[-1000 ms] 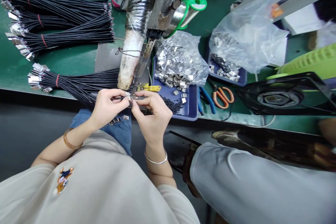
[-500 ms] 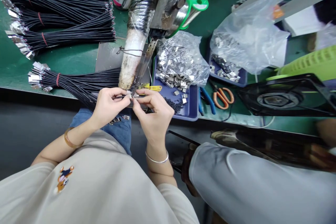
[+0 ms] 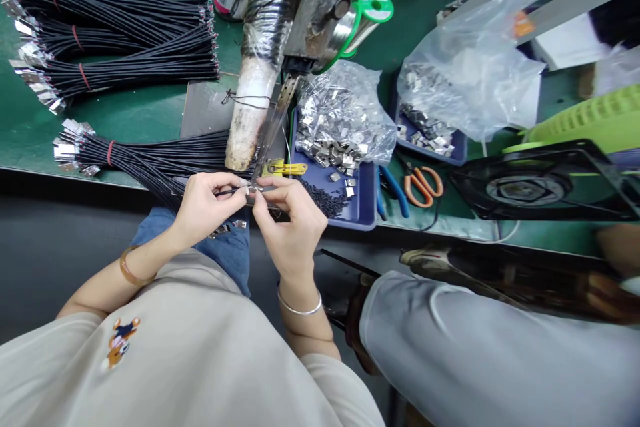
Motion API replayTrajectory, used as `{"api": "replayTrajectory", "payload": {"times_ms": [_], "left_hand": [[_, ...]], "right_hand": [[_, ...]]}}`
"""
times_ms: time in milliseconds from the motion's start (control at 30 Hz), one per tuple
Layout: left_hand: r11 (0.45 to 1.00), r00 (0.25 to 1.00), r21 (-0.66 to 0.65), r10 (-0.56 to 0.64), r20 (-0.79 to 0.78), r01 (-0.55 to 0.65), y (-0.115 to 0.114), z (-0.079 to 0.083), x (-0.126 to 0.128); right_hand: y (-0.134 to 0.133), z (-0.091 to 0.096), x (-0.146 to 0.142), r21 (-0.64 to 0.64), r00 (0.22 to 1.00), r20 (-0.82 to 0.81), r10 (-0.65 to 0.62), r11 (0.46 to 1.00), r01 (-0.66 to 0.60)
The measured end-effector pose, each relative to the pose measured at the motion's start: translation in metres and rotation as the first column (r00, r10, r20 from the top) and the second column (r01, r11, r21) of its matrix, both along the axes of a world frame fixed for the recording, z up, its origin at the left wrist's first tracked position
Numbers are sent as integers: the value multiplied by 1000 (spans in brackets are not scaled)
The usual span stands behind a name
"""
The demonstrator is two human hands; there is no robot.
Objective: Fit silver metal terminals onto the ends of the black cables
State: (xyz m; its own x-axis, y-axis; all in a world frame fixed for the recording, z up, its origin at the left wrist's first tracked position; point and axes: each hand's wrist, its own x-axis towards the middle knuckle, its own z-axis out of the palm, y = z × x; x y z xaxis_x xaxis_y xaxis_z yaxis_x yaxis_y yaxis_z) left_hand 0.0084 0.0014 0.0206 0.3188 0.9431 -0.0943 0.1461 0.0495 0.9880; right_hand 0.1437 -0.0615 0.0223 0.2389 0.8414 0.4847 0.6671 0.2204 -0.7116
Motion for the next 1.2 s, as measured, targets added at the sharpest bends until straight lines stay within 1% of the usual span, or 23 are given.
{"api": "replayTrajectory", "payload": {"times_ms": [67, 167, 200, 267, 400, 467, 600, 767, 967, 1200], "left_hand": [[999, 1000, 38, 6, 5, -6, -4, -1, -2], [994, 1000, 108, 1, -3, -1, -8, -2, -3], [992, 1000, 124, -7, -6, 8, -9, -2, -4], [992, 1000, 127, -14, 1, 13, -10, -2, -4], [997, 1000, 79, 5, 13, -6, -9, -3, -2], [997, 1000, 79, 17, -2, -16, -8, -3, -1], [994, 999, 102, 45, -25, -42, -6, -5, 1], [991, 998, 117, 68, -9, -66, -6, -1, 3], [995, 998, 90, 36, -48, -32, -8, -1, 0], [995, 996, 97, 12, -87, -3, -8, -2, -1]], "right_hand": [[-1, -3, -2, 7, 997, -74, -29, 1000, 29], [-2, -8, -2, -65, 973, -231, -23, 998, 9], [-2, -9, -2, -83, 967, -253, -16, 996, -5], [-2, -10, -1, -75, 977, -214, -7, 997, -9], [-1, -10, -1, 16, 1000, -3, -20, 1000, 20], [1, -11, -1, 48, 999, 43, -18, 999, 16], [5, -11, -2, 89, 998, 63, -8, 996, 3], [7, -7, -2, 127, 994, 100, -37, 992, 24], [2, -12, 0, 140, 977, 213, 2, 990, -32], [1, -14, 0, 149, 984, 177, 1, 989, -28]]}}
